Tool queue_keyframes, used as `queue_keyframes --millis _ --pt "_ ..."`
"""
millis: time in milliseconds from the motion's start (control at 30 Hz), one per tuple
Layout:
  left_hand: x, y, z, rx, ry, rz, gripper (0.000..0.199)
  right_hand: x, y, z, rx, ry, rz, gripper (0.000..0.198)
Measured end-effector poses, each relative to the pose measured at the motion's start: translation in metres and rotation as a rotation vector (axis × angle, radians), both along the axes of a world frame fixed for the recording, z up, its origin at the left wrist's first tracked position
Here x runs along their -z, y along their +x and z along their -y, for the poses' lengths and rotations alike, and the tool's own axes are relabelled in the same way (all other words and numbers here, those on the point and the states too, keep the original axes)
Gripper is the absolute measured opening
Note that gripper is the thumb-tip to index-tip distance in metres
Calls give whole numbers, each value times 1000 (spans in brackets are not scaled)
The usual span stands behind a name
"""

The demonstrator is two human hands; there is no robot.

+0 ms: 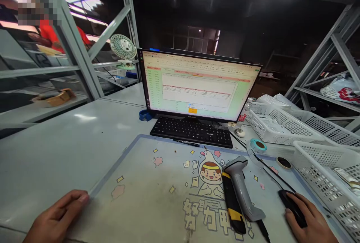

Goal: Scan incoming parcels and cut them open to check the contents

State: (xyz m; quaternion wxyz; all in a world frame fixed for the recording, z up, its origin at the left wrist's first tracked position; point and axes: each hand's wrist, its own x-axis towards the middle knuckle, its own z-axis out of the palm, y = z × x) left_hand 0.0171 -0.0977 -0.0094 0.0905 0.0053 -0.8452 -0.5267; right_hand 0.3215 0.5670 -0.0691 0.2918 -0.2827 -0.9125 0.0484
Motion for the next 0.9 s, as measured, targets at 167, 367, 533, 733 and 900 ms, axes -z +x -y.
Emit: queue_keyframes --millis 167,367,533,733,900 --pt "8 -9 13 45 -62 -2 42 -16 -9 18 54 -18 -17 58" --pt "11 -20 21 40 -44 51 41 -24 -16 31 75 9 3 50" --pt "6 -15 13 18 -91 -31 42 -26 -19 36 55 23 -20 46" --pt "-13 -6 5 2 -112 -19 45 -25 -21 35 39 68 -30 45" --pt "-16 -8 3 -13 -160 39 53 -24 -22 33 57 65 -4 46"
